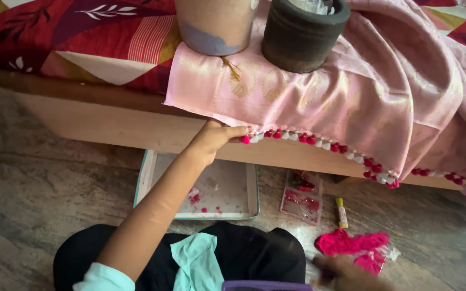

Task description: Attaching and trimming decorative tassels and pom-poms on the edge of a pink fabric saree.

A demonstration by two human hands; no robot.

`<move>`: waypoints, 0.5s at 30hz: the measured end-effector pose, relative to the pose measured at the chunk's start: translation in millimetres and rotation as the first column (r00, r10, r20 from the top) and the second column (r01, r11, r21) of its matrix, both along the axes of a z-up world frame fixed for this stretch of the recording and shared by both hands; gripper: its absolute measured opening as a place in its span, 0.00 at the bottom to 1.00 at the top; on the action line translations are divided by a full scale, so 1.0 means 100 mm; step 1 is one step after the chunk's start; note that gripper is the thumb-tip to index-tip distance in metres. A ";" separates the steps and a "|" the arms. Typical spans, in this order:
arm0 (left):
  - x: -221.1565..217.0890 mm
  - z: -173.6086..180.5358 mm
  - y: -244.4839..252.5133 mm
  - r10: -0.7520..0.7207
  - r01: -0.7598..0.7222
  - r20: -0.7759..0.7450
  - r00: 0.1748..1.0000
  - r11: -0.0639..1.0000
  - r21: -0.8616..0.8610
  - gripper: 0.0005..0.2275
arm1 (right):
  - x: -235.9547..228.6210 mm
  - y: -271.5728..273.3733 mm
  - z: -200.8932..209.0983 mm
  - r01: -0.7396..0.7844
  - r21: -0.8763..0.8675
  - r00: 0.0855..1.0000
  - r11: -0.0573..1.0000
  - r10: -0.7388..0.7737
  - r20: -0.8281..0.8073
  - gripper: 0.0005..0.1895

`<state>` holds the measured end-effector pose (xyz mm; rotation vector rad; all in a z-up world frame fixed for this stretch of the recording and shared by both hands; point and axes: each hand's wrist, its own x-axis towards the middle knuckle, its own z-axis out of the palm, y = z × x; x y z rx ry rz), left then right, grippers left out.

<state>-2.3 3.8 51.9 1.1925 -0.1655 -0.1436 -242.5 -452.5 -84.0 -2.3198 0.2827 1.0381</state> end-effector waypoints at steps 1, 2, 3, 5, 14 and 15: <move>0.02 -0.01 0.01 -0.026 0.027 -0.009 1.000 0.999 0.020 0.18 | 0.50 0.33 0.33 0.009 0.002 1.000 1.000 -0.009 -0.012 0.23; 0.04 -0.06 0.02 -0.023 0.023 -0.014 1.000 0.999 0.023 0.18 | 0.68 0.29 0.51 0.005 0.004 1.000 1.000 -0.005 -0.016 0.23; 0.08 -0.12 0.03 -0.051 0.052 -0.012 0.999 0.998 0.039 0.17 | 0.87 0.24 0.68 -0.215 0.026 0.974 0.976 0.213 0.073 0.24; 0.07 -0.10 0.04 -0.075 0.075 -0.013 0.997 0.996 0.056 0.15 | 1.17 0.20 1.01 -0.429 0.026 0.892 0.903 0.419 0.170 0.26; -0.05 0.12 0.10 -0.129 0.132 -0.027 0.991 0.970 0.203 0.11 | 1.78 0.03 1.44 -0.399 0.183 0.900 0.899 0.346 0.263 0.53; -0.06 0.12 0.10 -0.139 0.145 -0.047 0.989 0.970 0.196 0.11 | 1.80 0.05 1.47 -0.381 0.132 0.907 0.915 0.342 0.247 0.55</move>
